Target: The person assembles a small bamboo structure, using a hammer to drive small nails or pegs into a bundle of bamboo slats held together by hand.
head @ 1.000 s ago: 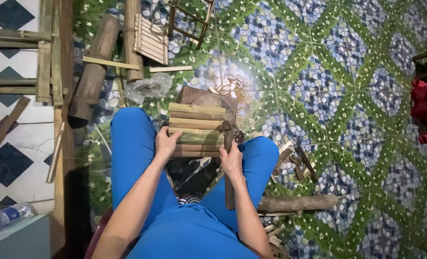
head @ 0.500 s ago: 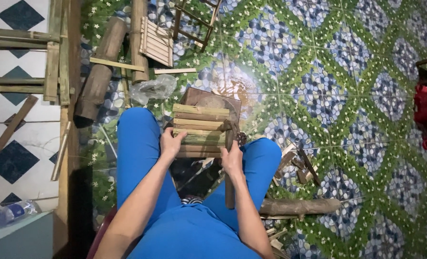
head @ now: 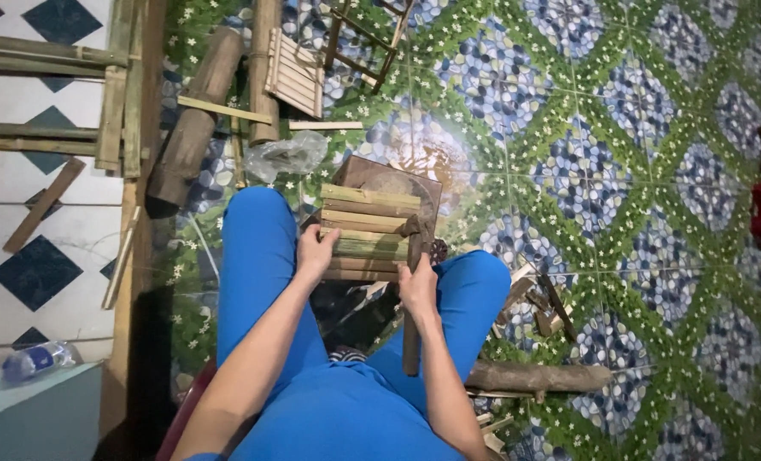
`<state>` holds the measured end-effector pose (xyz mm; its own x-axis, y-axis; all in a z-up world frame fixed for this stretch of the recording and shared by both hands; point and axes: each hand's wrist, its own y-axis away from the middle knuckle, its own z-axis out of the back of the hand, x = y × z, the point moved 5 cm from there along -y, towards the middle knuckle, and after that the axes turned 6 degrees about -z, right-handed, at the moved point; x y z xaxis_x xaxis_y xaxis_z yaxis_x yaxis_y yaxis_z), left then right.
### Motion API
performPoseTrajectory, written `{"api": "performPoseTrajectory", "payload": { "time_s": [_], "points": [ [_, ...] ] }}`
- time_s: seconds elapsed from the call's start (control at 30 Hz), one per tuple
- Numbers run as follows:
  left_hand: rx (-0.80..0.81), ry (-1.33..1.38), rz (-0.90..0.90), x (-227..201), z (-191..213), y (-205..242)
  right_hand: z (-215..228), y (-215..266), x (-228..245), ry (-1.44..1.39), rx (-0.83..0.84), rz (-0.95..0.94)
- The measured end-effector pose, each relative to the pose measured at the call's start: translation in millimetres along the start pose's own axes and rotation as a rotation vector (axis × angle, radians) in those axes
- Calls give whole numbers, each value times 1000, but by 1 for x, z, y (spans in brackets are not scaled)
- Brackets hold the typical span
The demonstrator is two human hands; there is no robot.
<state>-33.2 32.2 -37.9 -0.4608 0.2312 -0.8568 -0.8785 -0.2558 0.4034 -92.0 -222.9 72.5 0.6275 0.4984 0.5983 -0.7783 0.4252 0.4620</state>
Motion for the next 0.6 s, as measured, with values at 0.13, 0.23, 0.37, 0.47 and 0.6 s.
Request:
{"api": "performPoseTrajectory", "payload": {
  "time_s": [0.13, 0.23, 0.37, 0.47, 0.6],
  "points": [
    [8, 18, -7, -5, 0, 3, 2, 25, 28, 14, 30, 57],
    [19, 28, -7, 0, 2, -1, -4, 32, 53, 115, 76, 124],
    [28, 26, -2, 13, -3, -6, -19, 22, 30, 113, 107, 86],
    [31, 30, 26, 2, -1, -1, -8, 15, 17, 76, 67, 31],
    [42, -7, 63, -8, 6, 11, 26, 39, 17, 3, -53, 60]
  ]
}}
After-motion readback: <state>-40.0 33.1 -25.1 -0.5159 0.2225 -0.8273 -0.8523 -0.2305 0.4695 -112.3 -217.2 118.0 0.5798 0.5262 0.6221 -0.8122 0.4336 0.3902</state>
